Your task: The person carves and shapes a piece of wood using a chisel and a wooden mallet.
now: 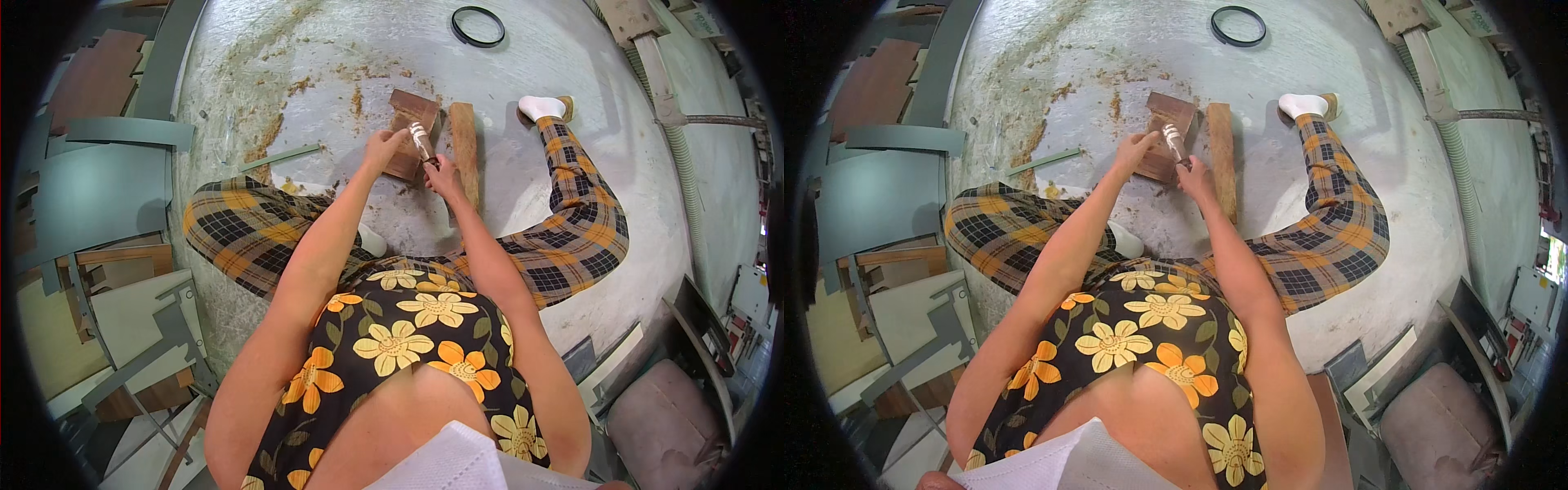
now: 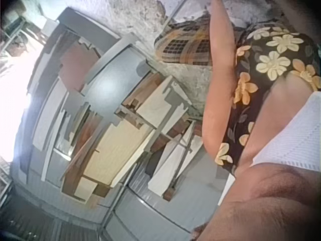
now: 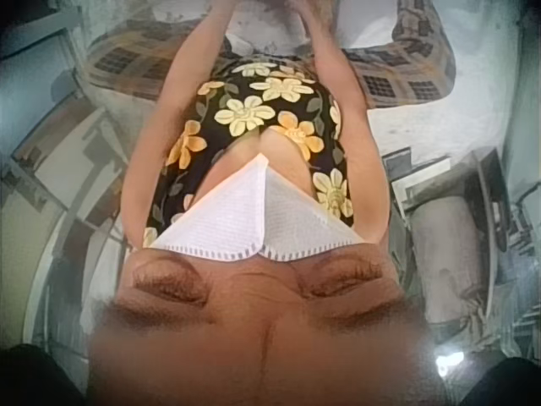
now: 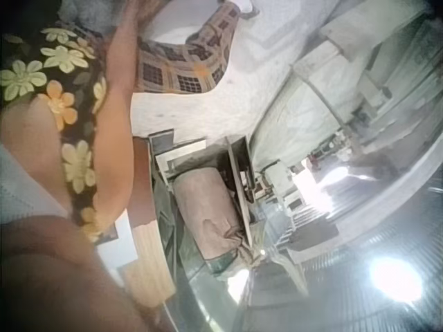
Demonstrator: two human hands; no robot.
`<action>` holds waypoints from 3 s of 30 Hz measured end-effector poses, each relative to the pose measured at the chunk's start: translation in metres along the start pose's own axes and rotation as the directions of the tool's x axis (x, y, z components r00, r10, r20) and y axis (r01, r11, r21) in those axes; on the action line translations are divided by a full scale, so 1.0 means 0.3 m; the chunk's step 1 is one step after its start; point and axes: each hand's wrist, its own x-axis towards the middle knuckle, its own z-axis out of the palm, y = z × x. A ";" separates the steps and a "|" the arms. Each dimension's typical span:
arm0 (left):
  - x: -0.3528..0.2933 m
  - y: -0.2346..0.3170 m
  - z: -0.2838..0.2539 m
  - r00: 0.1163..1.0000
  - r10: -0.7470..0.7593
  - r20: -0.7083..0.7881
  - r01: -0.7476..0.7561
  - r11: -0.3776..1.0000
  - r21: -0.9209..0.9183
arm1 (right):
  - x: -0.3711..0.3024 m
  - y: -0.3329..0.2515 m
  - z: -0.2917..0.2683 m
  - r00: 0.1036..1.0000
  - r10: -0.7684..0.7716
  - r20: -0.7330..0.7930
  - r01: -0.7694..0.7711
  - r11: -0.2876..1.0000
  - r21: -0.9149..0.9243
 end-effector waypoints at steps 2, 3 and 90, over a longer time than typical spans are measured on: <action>-0.027 0.068 -0.003 0.906 -0.130 0.403 0.292 0.881 -0.372 | 0.019 0.040 0.014 0.948 -0.307 -0.081 0.280 0.928 -0.246; -0.010 0.066 -0.019 0.915 -0.126 0.384 0.281 0.881 -0.380 | 0.028 0.008 0.023 0.943 -0.325 -0.069 0.300 0.922 -0.247; -0.275 -0.001 -0.103 0.779 0.617 -0.108 -0.626 0.774 -0.093 | -0.534 -0.308 -0.081 0.674 -0.680 0.289 0.715 0.500 -0.489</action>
